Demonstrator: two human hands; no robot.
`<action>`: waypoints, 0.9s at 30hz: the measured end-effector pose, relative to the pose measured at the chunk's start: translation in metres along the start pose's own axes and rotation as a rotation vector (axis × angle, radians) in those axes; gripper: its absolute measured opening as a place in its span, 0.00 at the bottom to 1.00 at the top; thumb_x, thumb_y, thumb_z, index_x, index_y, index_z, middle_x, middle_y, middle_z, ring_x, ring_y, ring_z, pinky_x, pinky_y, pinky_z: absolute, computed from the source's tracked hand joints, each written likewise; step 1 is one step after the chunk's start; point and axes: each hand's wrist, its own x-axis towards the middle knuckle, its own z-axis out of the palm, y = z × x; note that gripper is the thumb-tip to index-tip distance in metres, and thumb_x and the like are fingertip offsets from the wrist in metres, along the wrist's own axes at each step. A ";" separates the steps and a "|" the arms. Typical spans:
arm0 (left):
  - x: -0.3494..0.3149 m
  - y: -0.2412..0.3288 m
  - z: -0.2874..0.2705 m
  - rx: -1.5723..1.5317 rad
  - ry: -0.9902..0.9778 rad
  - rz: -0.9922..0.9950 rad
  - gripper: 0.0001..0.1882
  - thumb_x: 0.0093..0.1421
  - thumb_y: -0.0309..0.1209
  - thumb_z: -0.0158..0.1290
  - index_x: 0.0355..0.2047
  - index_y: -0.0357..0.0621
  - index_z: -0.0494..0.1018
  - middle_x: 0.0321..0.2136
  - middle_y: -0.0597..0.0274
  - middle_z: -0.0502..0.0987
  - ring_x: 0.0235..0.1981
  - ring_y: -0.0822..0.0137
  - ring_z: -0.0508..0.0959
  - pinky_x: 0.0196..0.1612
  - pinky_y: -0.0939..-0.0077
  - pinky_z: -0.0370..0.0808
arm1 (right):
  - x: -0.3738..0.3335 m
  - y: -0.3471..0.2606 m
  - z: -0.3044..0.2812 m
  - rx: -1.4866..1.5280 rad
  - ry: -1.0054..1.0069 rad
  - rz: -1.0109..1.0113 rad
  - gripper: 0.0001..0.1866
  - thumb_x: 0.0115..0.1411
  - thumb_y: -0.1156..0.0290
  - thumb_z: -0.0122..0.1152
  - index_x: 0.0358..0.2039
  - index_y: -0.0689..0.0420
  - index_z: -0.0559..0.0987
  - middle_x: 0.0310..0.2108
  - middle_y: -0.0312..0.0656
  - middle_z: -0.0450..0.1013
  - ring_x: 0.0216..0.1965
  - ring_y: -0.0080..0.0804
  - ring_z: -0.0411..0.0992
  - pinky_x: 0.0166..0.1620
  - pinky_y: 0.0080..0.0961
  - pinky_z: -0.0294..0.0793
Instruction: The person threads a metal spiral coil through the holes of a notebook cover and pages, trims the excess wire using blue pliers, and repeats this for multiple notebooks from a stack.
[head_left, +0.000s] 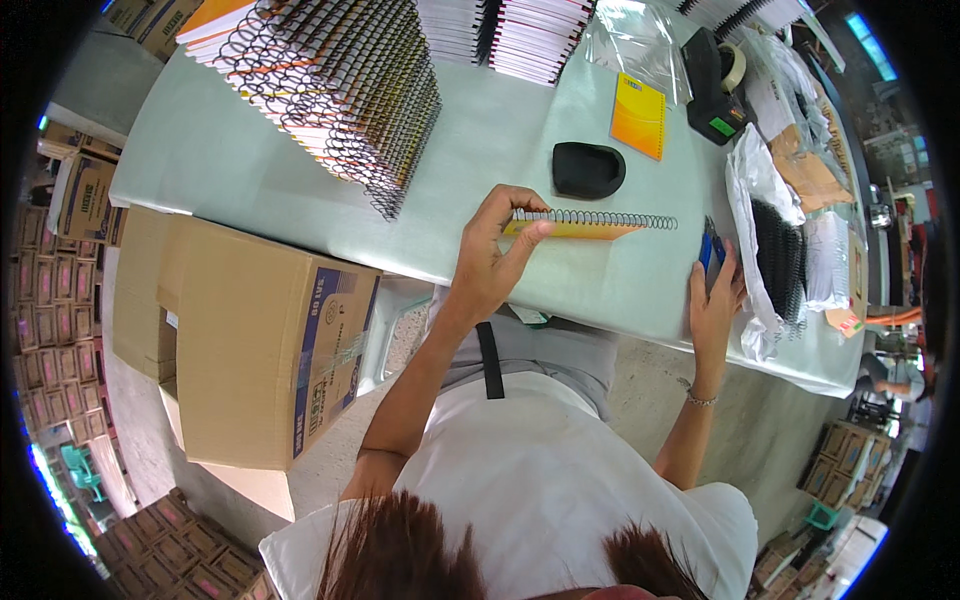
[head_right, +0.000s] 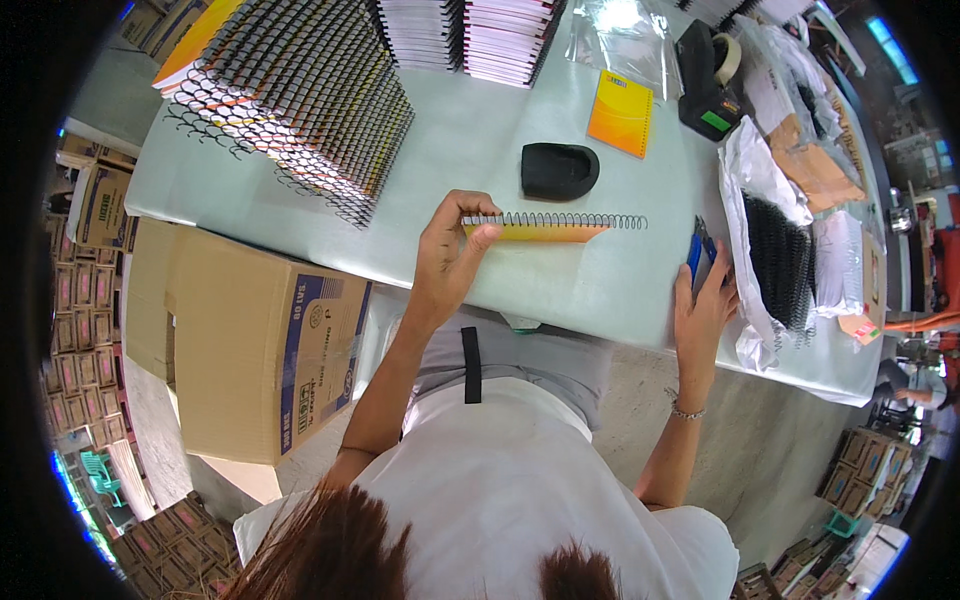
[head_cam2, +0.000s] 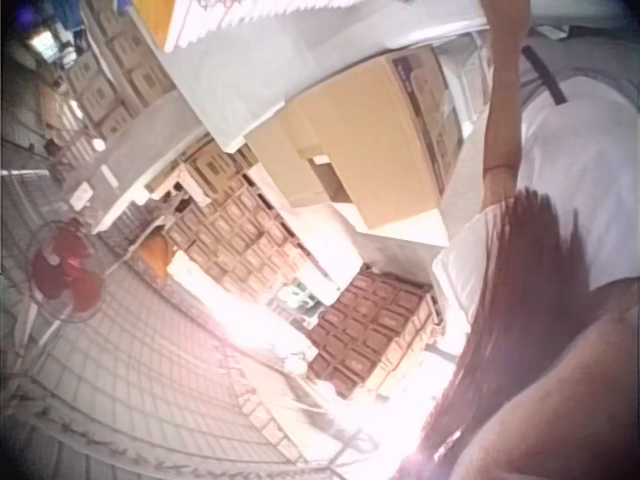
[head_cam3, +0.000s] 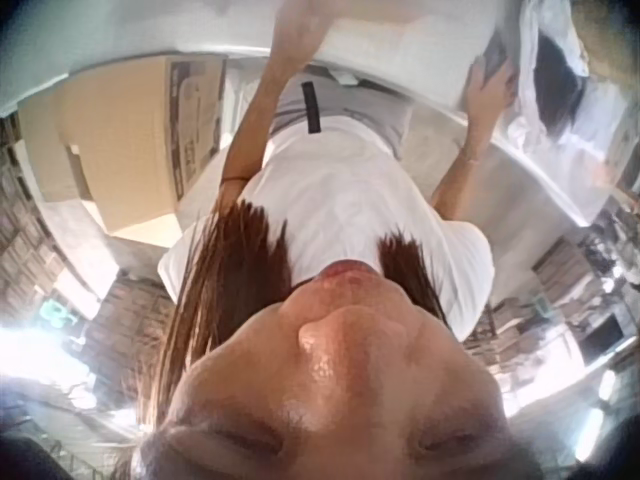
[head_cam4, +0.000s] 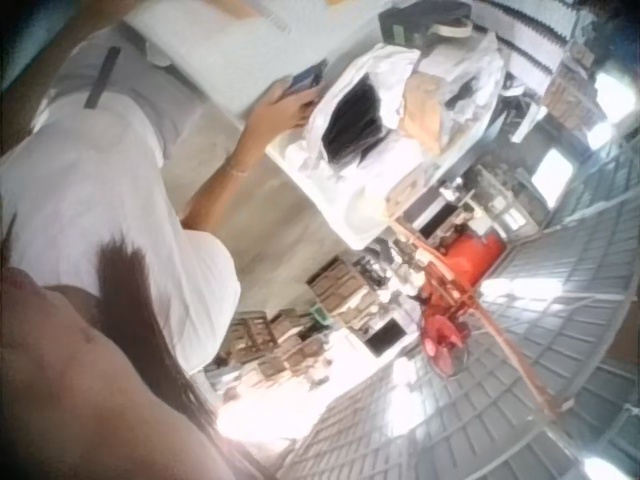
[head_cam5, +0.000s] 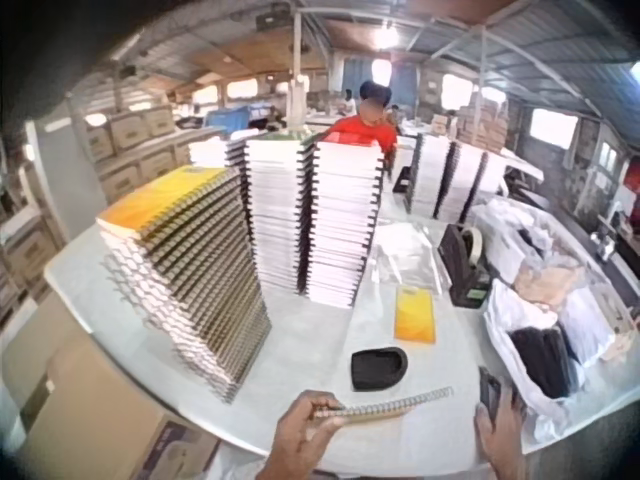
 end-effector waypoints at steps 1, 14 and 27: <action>0.001 0.000 0.002 0.003 0.035 -0.004 0.09 0.65 0.24 0.58 0.44 0.35 0.74 0.41 0.57 0.77 0.45 0.68 0.75 0.55 0.73 0.70 | -0.003 0.001 0.000 0.063 0.036 -0.017 0.33 0.71 0.56 0.53 0.71 0.57 0.60 0.71 0.57 0.56 0.72 0.54 0.51 0.72 0.45 0.47; 0.006 0.010 0.000 -0.110 0.001 -0.147 0.14 0.67 0.22 0.57 0.52 0.31 0.75 0.46 0.56 0.81 0.46 0.72 0.78 0.53 0.77 0.75 | -0.047 -0.164 -0.048 0.880 -0.284 -0.228 0.37 0.58 0.64 0.68 0.64 0.58 0.62 0.53 0.52 0.68 0.52 0.49 0.72 0.53 0.37 0.73; 0.000 0.022 -0.003 0.198 0.077 -0.103 0.14 0.63 0.15 0.50 0.48 0.34 0.79 0.37 0.57 0.85 0.37 0.72 0.84 0.41 0.79 0.80 | -0.049 -0.187 -0.025 0.724 -0.101 -0.411 0.32 0.53 0.71 0.72 0.59 0.56 0.72 0.40 0.47 0.73 0.36 0.43 0.74 0.36 0.33 0.75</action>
